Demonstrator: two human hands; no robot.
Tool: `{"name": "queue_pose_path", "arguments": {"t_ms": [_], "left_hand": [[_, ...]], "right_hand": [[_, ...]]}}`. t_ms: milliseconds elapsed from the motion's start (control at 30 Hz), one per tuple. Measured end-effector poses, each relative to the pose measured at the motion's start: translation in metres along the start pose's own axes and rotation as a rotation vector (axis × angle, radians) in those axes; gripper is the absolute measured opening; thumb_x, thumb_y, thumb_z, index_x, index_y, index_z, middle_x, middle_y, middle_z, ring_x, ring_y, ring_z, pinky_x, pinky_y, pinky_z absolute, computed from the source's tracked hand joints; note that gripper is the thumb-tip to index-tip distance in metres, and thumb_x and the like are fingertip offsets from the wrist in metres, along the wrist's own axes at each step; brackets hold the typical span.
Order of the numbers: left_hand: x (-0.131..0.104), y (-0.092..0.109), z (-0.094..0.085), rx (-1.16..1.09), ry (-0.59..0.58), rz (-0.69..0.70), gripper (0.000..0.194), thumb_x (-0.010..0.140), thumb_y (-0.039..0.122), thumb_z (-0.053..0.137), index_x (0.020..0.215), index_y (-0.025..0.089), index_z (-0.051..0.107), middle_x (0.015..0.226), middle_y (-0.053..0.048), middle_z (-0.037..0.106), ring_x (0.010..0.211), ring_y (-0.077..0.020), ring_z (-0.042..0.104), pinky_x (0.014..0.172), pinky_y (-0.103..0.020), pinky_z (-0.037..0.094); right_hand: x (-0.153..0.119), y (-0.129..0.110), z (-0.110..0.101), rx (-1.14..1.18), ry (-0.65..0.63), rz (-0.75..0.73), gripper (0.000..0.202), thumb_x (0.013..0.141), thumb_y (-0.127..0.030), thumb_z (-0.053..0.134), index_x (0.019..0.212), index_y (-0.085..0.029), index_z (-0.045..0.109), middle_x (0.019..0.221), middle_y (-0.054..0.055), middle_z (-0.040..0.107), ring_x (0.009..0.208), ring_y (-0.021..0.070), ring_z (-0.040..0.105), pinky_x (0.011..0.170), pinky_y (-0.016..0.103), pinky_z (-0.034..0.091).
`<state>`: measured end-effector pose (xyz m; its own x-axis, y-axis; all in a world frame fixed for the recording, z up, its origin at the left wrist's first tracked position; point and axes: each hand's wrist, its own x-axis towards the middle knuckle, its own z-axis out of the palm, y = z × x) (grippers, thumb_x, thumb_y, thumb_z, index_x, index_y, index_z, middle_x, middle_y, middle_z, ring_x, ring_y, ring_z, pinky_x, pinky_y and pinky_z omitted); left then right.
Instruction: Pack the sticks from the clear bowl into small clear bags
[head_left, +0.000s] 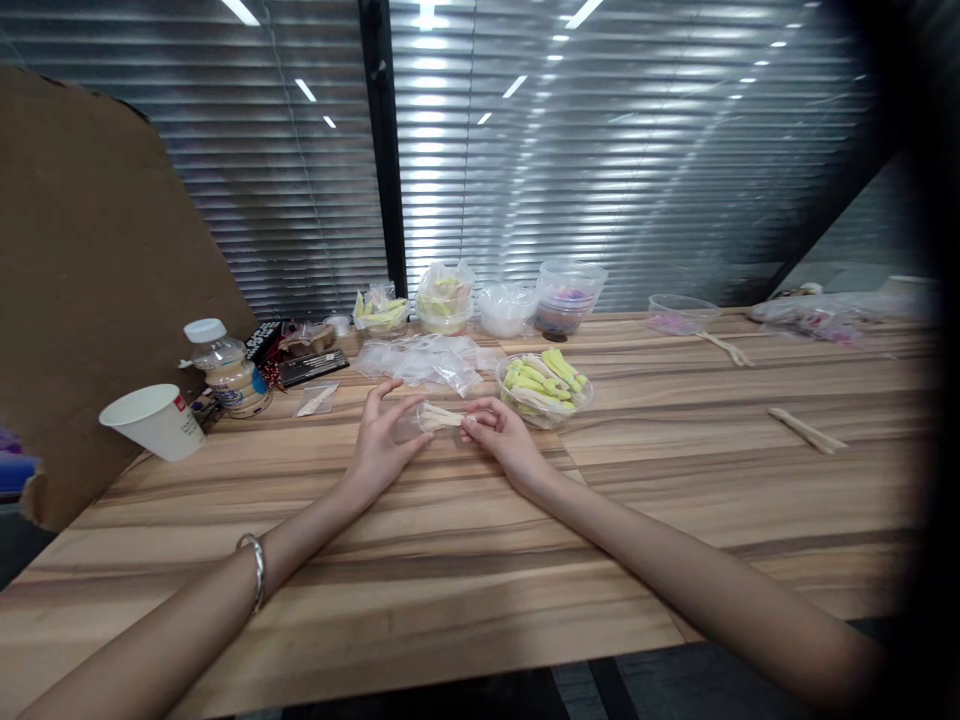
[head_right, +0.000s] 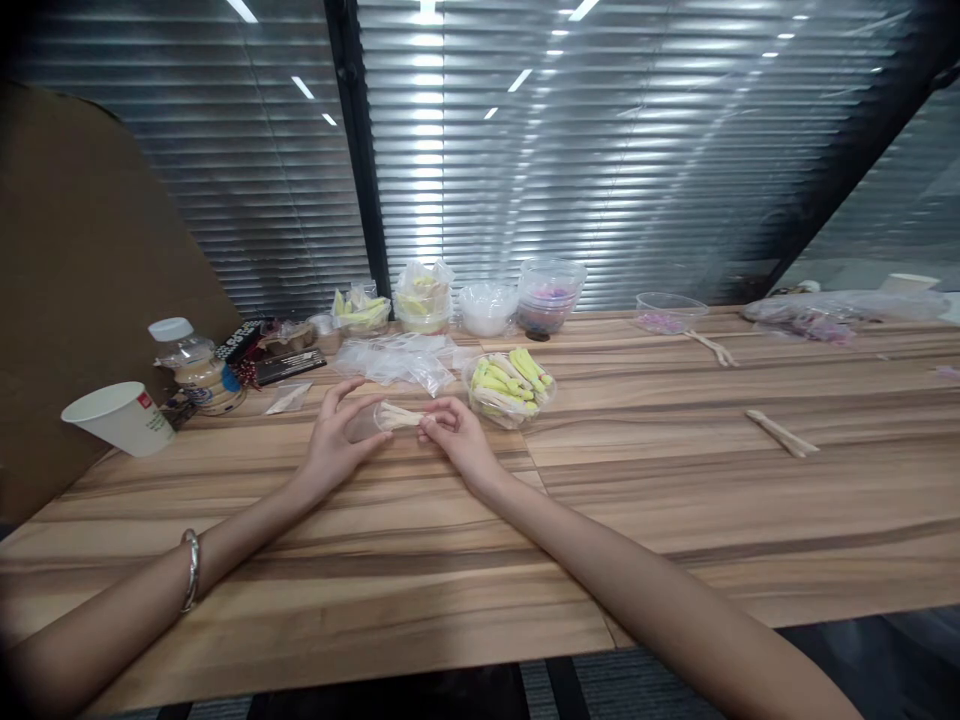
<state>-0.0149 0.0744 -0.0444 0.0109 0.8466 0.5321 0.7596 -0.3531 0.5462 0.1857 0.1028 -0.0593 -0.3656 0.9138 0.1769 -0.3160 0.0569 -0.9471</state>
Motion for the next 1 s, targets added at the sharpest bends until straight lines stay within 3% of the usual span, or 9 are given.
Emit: {"name": "queue_pose_path", "arguments": {"t_ms": [167, 467, 567, 700, 900, 1000], "left_hand": [[0.0, 0.004, -0.001, 0.164, 0.048, 0.057, 0.043, 0.067, 0.051, 0.059, 0.107, 0.035, 0.059, 0.131, 0.001, 0.04, 0.132, -0.0194, 0.023, 0.115, -0.045, 0.023], [0.0, 0.003, -0.001, 0.124, 0.019, 0.01, 0.055, 0.068, 0.053, 0.057, 0.118, 0.029, 0.051, 0.118, -0.002, 0.054, 0.127, -0.0186, 0.028, 0.111, -0.042, 0.025], [0.0, 0.002, 0.0, 0.111, 0.008, 0.006, 0.054, 0.068, 0.053, 0.057, 0.117, 0.03, 0.052, 0.118, -0.002, 0.055, 0.127, -0.019, 0.029, 0.111, -0.042, 0.025], [0.0, 0.001, 0.001, 0.079, -0.023, 0.019, 0.053, 0.067, 0.053, 0.059, 0.115, 0.031, 0.054, 0.116, -0.001, 0.057, 0.124, -0.0184, 0.033, 0.109, -0.042, 0.029], [-0.002, 0.007, -0.001, 0.055, -0.082, 0.129, 0.059, 0.068, 0.051, 0.059, 0.121, 0.027, 0.049, 0.118, -0.003, 0.055, 0.123, -0.0151, 0.038, 0.111, -0.039, 0.03], [-0.003, 0.011, -0.002, 0.073, -0.128, 0.165, 0.061, 0.069, 0.051, 0.058, 0.124, 0.029, 0.045, 0.122, -0.003, 0.053, 0.124, -0.0147, 0.037, 0.113, -0.04, 0.028]], "right_hand": [[0.001, 0.003, 0.0, -0.119, -0.001, -0.048, 0.025, 0.075, -0.033, 0.065, 0.085, -0.016, 0.05, 0.076, 0.003, 0.06, 0.06, 0.0093, 0.052, 0.058, 0.023, 0.043], [-0.004, -0.006, 0.002, -0.383, -0.023, -0.095, 0.031, 0.083, -0.037, 0.054, 0.104, -0.017, 0.062, 0.074, 0.003, 0.057, 0.06, 0.0096, 0.046, 0.054, 0.022, 0.037], [-0.005, -0.004, 0.002, -0.349, -0.017, -0.117, 0.03, 0.083, -0.036, 0.054, 0.106, -0.017, 0.059, 0.078, 0.003, 0.058, 0.064, 0.0104, 0.049, 0.059, 0.023, 0.039], [-0.003, 0.0, 0.0, -0.358, -0.015, -0.13, 0.024, 0.081, -0.036, 0.057, 0.095, -0.016, 0.06, 0.081, 0.004, 0.06, 0.067, 0.0123, 0.052, 0.062, 0.025, 0.041], [-0.005, -0.004, -0.001, -0.524, -0.046, -0.361, 0.019, 0.083, -0.029, 0.055, 0.096, -0.021, 0.067, 0.101, 0.007, 0.056, 0.102, 0.0185, 0.051, 0.089, 0.032, 0.04], [-0.007, -0.006, 0.002, -0.531, -0.055, -0.368, 0.021, 0.085, -0.028, 0.053, 0.101, -0.022, 0.064, 0.106, 0.007, 0.054, 0.104, 0.0179, 0.05, 0.09, 0.032, 0.041]]}}
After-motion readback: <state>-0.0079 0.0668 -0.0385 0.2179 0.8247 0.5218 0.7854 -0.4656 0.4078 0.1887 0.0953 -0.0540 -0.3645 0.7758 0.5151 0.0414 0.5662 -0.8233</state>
